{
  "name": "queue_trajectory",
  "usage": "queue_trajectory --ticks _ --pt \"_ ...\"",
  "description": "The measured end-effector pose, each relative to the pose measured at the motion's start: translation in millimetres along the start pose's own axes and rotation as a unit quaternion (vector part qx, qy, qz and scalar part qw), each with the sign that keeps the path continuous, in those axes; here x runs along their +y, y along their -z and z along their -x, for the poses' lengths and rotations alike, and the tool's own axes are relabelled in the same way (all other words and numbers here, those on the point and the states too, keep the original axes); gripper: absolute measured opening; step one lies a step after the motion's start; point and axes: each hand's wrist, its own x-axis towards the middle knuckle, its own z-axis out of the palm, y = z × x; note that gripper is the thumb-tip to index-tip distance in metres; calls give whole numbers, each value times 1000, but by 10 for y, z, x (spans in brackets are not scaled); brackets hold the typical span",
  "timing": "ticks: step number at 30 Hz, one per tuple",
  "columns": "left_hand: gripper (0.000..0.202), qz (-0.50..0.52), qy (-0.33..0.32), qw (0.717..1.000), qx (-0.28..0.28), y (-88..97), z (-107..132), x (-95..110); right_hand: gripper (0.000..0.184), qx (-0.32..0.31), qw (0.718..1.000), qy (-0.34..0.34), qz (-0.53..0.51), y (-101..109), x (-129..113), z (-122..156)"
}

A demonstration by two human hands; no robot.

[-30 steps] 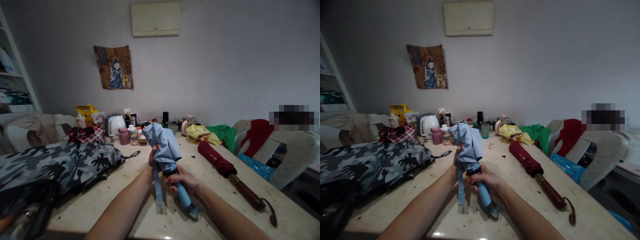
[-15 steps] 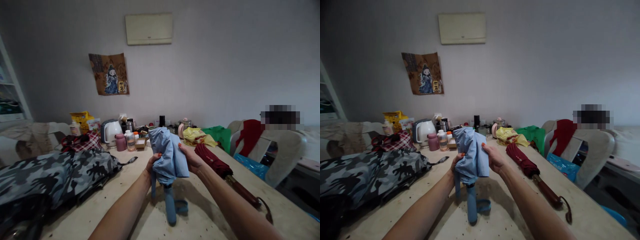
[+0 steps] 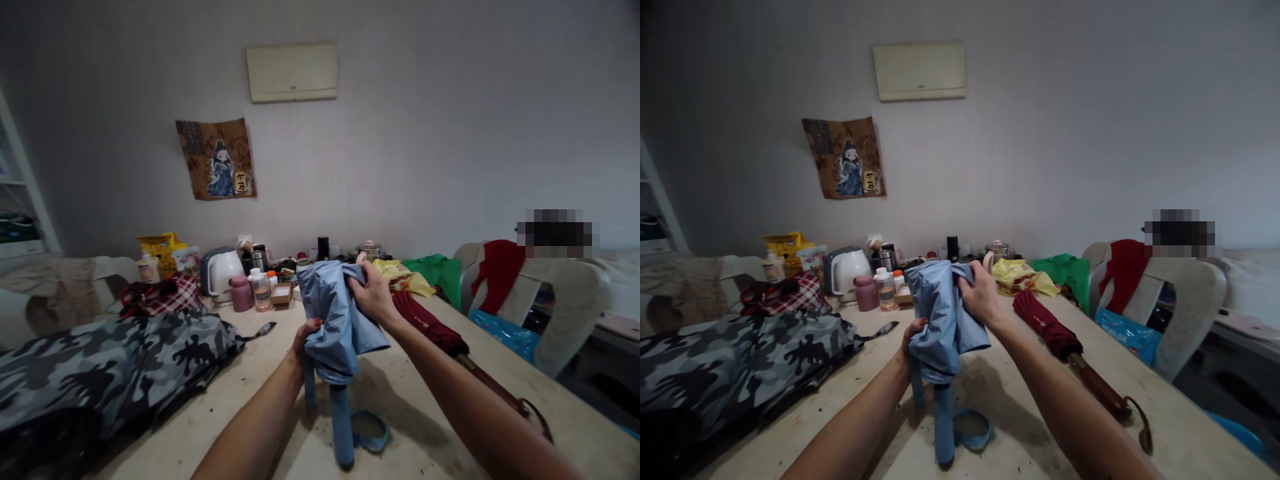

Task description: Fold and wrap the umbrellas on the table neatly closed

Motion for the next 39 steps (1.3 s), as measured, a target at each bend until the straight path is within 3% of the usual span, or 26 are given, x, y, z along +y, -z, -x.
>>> queue_trajectory --ticks 5,7,9,11,14,16,17,19,22,24,26,29,33,39 --pt "21 18 -57 996 61 -50 0 -2 37 -39 970 -150 -185 150 -99 -61" --pt "23 15 -55 997 51 -68 0 5 38 -41 962 -183 -197 201 -169 26" --pt "24 12 -48 998 26 -74 -2 13 43 -68 966 -204 -143 240 -226 179" --pt "25 11 -43 999 6 -63 -2 19 51 -115 975 -182 -47 275 -265 356" --pt "24 15 -44 999 4 -29 8 18 50 -131 984 -74 91 352 -312 568" --pt "25 16 -37 999 1 -21 18 15 46 -147 982 -5 119 422 -339 636" --pt "26 16 -29 999 -4 -29 21 14 44 -171 980 -1 103 459 -345 644" --pt "28 15 -8 1000 -18 -71 22 13 44 -189 980 -60 31 527 -332 612" --pt "30 4 19 999 -26 -185 13 9 71 -140 969 -173 -109 566 -261 471" --pt "31 -12 23 999 -28 -276 11 4 84 -190 940 -174 -226 526 -216 352" --pt "34 -37 3 999 -28 -365 18 -1 91 -272 889 -161 -332 437 -209 242" --pt "40 -91 -32 995 -32 -487 41 -3 109 -268 858 -170 -405 276 -295 123" --pt "55 -136 -63 988 -36 -636 67 3 137 -214 891 -114 -383 199 -462 66" --pt "58 -131 -66 989 -29 -863 95 -16 152 -244 934 8 -261 381 -434 30"
